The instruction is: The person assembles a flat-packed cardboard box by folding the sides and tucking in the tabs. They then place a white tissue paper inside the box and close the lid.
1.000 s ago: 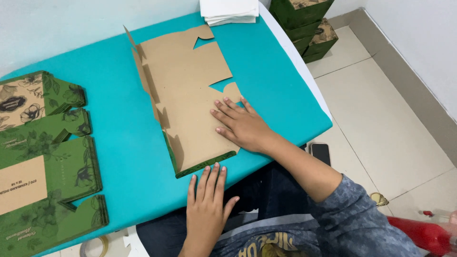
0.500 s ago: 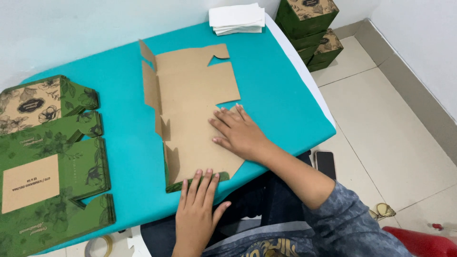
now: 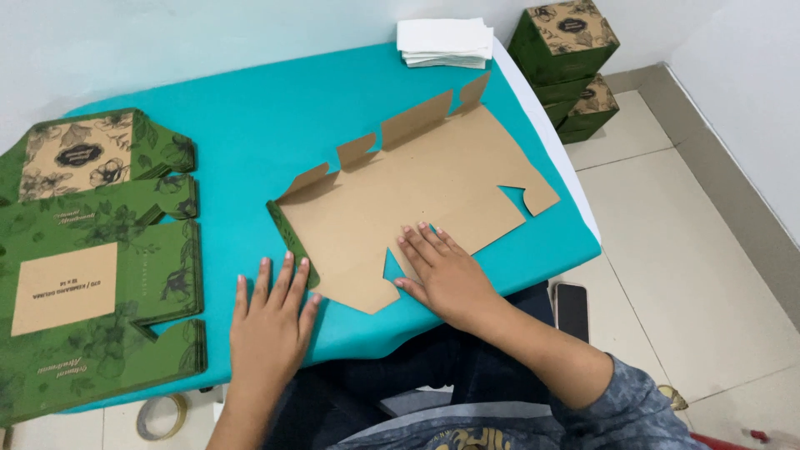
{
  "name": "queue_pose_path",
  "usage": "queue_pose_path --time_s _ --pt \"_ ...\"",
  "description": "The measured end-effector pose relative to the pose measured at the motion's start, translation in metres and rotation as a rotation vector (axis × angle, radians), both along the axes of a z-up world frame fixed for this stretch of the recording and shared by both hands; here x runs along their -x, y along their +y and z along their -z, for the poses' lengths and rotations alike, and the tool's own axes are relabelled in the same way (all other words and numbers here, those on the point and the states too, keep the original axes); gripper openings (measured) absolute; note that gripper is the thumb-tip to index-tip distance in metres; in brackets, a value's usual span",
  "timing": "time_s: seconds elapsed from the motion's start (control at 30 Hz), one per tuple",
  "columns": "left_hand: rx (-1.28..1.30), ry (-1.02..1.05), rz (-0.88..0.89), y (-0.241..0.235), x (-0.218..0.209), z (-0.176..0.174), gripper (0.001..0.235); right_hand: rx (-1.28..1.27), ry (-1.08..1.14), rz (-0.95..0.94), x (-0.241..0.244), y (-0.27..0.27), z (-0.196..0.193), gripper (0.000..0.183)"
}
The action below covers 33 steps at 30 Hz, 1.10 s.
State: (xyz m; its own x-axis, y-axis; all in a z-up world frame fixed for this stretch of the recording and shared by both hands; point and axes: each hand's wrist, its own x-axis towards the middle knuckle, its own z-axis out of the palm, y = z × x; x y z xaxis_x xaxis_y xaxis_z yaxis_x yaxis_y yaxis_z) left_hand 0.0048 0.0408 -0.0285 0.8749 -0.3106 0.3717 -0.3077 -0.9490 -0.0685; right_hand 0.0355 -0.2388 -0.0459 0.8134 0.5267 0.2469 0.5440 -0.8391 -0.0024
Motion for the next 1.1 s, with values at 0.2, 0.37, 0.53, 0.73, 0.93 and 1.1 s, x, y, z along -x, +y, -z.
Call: queue_pose_path --time_s 0.2,0.37,0.53,0.73,0.93,1.1 --pt "0.105 0.428 -0.085 0.012 -0.035 -0.014 0.062 0.063 0.375 -0.057 -0.026 0.015 -0.048 0.059" --pt "0.073 0.588 -0.069 0.015 -0.074 -0.022 0.076 0.032 0.398 -0.192 -0.058 0.038 -0.07 0.05" --pt "-0.007 0.66 -0.054 0.025 -0.098 -0.023 0.075 -0.016 0.261 -0.411 -0.091 0.047 -0.06 0.033" --pt "0.052 0.537 -0.111 0.01 -0.068 -0.025 0.064 -0.246 0.215 -0.563 -0.1 0.036 -0.053 0.025" --pt "0.192 0.393 -0.125 0.005 -0.055 -0.019 0.053 -0.267 0.26 -0.506 -0.1 0.04 -0.051 0.024" --pt "0.114 0.126 -0.152 0.007 -0.06 -0.003 0.035 -0.27 0.158 -0.403 -0.103 0.046 -0.042 0.019"
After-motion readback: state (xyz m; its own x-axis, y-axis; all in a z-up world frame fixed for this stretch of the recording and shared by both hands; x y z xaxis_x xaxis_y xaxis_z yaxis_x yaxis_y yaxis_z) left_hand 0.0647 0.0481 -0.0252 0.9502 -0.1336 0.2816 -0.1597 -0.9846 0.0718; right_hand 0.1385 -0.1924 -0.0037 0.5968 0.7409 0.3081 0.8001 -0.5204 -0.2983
